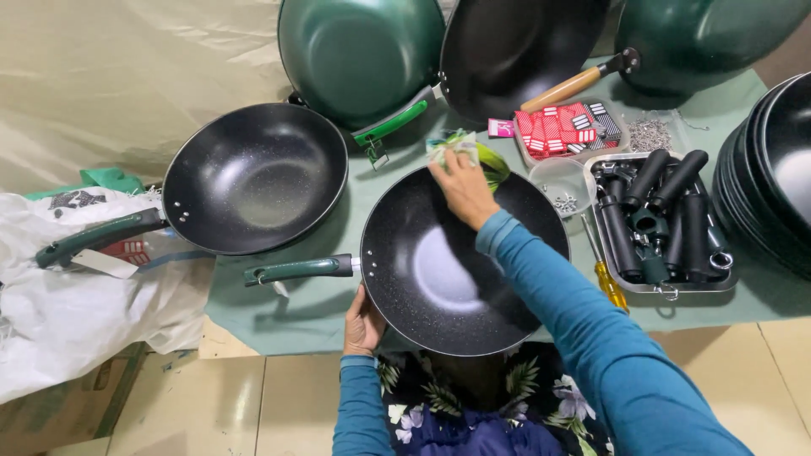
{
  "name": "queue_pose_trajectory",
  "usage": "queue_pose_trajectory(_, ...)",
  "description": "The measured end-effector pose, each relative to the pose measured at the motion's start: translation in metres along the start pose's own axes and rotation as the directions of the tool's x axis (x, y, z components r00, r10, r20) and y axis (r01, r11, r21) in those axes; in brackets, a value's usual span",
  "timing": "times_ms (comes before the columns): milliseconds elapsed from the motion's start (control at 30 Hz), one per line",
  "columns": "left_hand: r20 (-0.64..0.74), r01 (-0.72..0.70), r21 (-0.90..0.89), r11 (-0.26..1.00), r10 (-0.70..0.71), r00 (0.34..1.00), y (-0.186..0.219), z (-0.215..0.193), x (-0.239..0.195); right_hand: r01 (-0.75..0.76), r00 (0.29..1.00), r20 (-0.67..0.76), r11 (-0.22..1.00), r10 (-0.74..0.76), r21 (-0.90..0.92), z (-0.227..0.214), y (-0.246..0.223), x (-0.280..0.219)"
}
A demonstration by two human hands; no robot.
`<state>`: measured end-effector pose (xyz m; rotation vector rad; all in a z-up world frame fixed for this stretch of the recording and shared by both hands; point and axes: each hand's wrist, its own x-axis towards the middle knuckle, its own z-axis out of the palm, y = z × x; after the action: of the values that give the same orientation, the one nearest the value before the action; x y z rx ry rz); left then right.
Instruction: The person cleans a wok with a cloth and then proceeds to assemble the handle by aligning it with the wok body and inserting screws.
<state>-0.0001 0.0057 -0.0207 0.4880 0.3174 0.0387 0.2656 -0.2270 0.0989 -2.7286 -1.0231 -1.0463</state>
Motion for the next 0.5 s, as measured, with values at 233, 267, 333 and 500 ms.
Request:
queue_pose_trajectory(233, -0.006, 0.013, -0.001, 1.0, -0.013, 1.0, 0.005, 0.01, -0.004, -0.168, 0.929, 0.311, 0.979, 0.198, -0.119, -0.072, 0.065, -0.058)
queue_pose_trajectory(267, -0.011, 0.018, 0.003, 1.0, -0.018, 1.0, 0.005, 0.01, -0.005, -0.241, 0.884, 0.39, 0.966, 0.259, -0.096, -0.073, 0.074, -0.07)
queue_pose_trajectory(333, -0.016, 0.025, 0.005, 1.0, -0.025, 1.0, 0.005, 0.014, -0.005, -0.313, 0.826, 0.468, 0.946, 0.314, -0.081, -0.079, 0.087, -0.088)
queue_pose_trajectory(500, -0.026, 0.011, 0.025, 1.0, -0.011, 1.0, 0.006, 0.018, -0.006, -0.498, 0.699, 0.584, 0.867, 0.413, -0.017, -0.092, 0.095, -0.098)
